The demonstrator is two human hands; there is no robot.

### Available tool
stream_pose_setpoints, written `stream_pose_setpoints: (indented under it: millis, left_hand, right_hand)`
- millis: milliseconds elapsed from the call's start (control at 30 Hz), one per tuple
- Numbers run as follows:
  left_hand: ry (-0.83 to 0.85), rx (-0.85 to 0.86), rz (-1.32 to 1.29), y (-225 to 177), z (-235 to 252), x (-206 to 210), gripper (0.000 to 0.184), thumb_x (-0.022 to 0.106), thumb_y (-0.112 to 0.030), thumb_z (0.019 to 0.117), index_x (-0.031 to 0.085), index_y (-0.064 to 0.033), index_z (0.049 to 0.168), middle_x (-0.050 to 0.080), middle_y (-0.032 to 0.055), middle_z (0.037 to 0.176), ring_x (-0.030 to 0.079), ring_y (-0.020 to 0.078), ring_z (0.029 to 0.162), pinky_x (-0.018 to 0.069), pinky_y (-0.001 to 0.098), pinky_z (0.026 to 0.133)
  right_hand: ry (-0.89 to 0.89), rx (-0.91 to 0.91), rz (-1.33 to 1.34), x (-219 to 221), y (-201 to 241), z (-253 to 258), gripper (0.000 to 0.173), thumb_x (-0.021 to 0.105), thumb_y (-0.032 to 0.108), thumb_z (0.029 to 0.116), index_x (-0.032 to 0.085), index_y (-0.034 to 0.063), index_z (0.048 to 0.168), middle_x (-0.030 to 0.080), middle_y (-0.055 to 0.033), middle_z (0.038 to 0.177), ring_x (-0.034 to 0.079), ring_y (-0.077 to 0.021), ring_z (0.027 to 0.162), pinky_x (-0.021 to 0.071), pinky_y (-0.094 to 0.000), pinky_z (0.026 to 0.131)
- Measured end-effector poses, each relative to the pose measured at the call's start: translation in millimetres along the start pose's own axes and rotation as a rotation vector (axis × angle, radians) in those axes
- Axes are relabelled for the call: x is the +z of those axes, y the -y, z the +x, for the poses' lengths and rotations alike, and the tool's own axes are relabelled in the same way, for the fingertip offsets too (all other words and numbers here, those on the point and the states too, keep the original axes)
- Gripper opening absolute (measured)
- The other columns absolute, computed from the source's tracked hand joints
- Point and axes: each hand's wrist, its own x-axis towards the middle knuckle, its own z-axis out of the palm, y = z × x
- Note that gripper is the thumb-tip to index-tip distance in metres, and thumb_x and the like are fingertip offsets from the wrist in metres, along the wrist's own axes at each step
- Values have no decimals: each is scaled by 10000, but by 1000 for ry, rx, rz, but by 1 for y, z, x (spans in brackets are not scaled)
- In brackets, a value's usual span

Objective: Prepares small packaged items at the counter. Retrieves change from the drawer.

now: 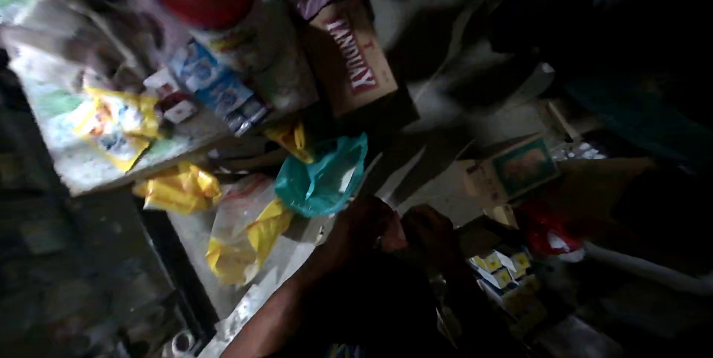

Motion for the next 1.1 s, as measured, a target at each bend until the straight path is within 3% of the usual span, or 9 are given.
stream_pose_setpoints:
  millis: [100, 200, 267, 367, 500, 667, 767, 900, 1100]
  left_hand:
    - [171, 62, -19, 2, 68, 32, 195, 630, -141, 1008, 711, 14, 1095, 704, 152, 1091, 687, 167, 992, 574, 293, 892]
    - [346, 32, -31, -6, 143, 66, 186, 622, -100, 998, 712, 27, 1100, 694, 185, 1132, 673, 232, 1069, 549, 349, 962]
    - [439, -6, -76, -3, 195, 98, 193, 625, -95, 992, 708, 36, 1106, 679, 194, 1149, 668, 244, 1060, 549, 361, 952]
    - [396, 91, -115, 22, 264, 158, 197, 642, -106, 979, 705, 43, 1091, 684, 211, 1109, 687, 270, 999, 574, 375, 889]
    - [274, -114, -69, 32, 356, 195, 370, 644, -245, 1012, 623, 25, 1264, 669, 162, 1153, 675, 177, 970, 585, 317, 866]
    - [276, -561, -36, 24, 435, 173, 466, 567, -408, 1046, 609, -36, 1324, 690, 99, 1104, 677, 144, 927, 576, 332, 860]
    - [154, -575, 23, 50, 485, 161, 442, 494, -481, 1063, 624, -163, 1341, 715, -3, 1126, 689, 81, 978, 589, 333, 886]
    - [-55, -572, -261, 73, 583, 127, 381, 563, -303, 1060, 601, -23, 1315, 710, 72, 1073, 697, 104, 872, 603, 299, 800]
    - [-78, -580, -245, 80, 737, 47, 345, 583, -281, 1048, 642, -24, 1271, 704, 65, 1074, 679, 94, 908, 586, 284, 846]
  right_hand:
    - [-208, 133, 7, -38, -1, 7, 200, 567, 118, 1022, 682, 4, 1139, 712, -26, 950, 668, -73, 791, 586, -270, 717]
    - [-250, 63, -281, -81, 8, 19, 323, 676, 137, 948, 679, -45, 1214, 721, -154, 1094, 697, -214, 993, 576, -413, 905]
    - [-264, 62, -245, -117, 0, 41, 393, 745, 182, 889, 667, -59, 1190, 728, -96, 1028, 698, -99, 926, 596, -290, 851]
    - [-347, 370, 20, -168, 39, 90, 210, 588, 67, 1021, 606, -95, 1152, 663, -65, 968, 628, -36, 835, 551, -217, 823]
    - [-422, 29, 284, -257, 15, 163, 177, 615, 125, 993, 737, 4, 1033, 754, -9, 865, 708, -75, 754, 619, -282, 712]
    - [-312, -184, -135, -330, 62, 278, 180, 662, 123, 951, 721, -47, 947, 711, -42, 821, 646, -14, 684, 569, -192, 651]
    - [-94, -141, -488, -342, 124, 352, 256, 591, 158, 1023, 729, -30, 1128, 713, -167, 1030, 718, -204, 846, 634, -375, 759]
    - [-83, -469, -683, -335, 176, 456, 212, 608, 133, 981, 746, 5, 1079, 709, -159, 958, 712, -296, 848, 609, -470, 722]
    - [-287, -738, -814, -341, 255, 590, 246, 599, 169, 954, 754, 0, 1046, 718, -155, 868, 706, -251, 703, 607, -386, 617]
